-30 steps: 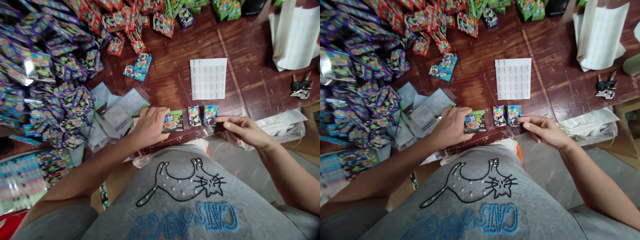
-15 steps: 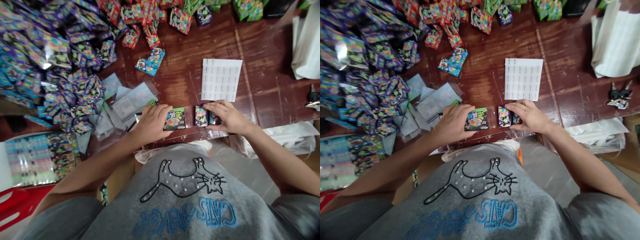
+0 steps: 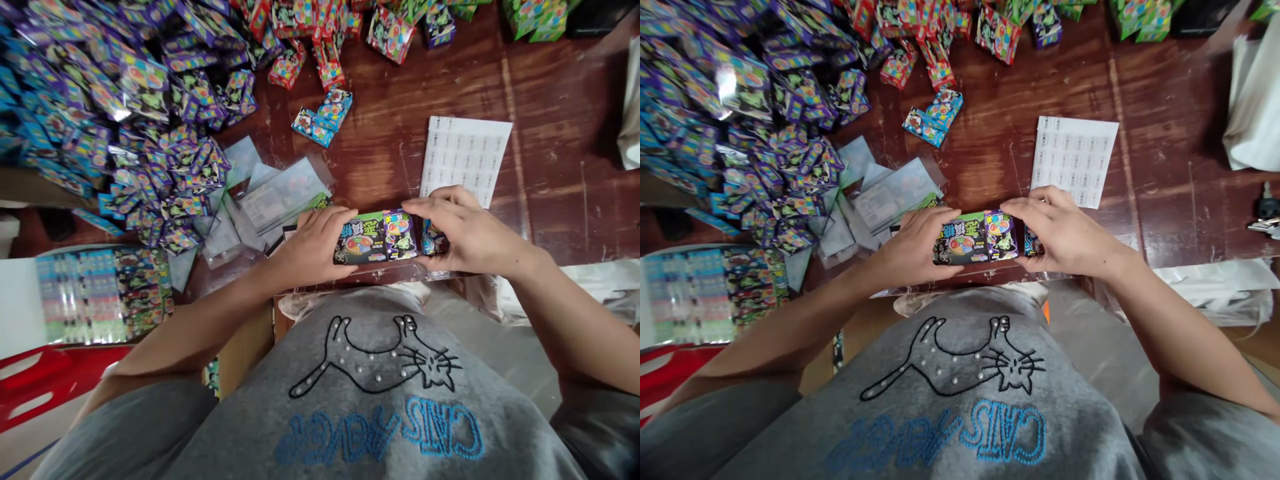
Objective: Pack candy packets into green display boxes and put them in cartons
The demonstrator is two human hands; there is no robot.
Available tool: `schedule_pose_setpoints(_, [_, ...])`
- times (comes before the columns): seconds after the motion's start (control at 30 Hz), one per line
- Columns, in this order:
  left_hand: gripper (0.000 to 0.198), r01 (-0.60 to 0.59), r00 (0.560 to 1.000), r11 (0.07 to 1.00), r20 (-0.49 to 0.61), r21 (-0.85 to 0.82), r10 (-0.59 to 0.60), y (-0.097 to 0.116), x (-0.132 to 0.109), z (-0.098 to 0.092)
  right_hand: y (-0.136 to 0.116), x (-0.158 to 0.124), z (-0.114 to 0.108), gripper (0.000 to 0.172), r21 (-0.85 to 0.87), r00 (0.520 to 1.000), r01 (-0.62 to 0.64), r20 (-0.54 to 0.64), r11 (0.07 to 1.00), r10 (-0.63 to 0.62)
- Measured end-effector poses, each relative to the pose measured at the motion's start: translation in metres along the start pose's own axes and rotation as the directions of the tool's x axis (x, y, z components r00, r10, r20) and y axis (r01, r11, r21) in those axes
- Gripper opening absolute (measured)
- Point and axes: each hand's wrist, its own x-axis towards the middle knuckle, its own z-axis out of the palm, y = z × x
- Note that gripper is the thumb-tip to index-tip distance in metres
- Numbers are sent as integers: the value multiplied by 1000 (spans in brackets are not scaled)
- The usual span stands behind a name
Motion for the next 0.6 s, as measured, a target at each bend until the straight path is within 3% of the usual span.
schedule_pose_setpoints(0.13, [91, 78, 994, 997, -82, -1, -78, -1, -4, 2, -8, 4, -11, 82, -113, 996, -18, -84, 993, 9])
schedule_pose_setpoints(0.3, [92, 98, 986, 995, -131, -11, -99, -1, -8, 4, -21, 6, -9, 77, -206, 969, -205, -178, 957, 170])
schedule_pose_setpoints(0.47, [91, 137, 977, 990, -166, 16, -133, -5, -10, 3, -30, 2, 11, 65, -230, 988, -123, -119, 965, 97])
schedule_pose_setpoints(0.6, [91, 121, 979, 992, -169, 36, -113, -13, -12, -1, -32, 2, 12, 64, -104, 999, -35, -22, 994, 33])
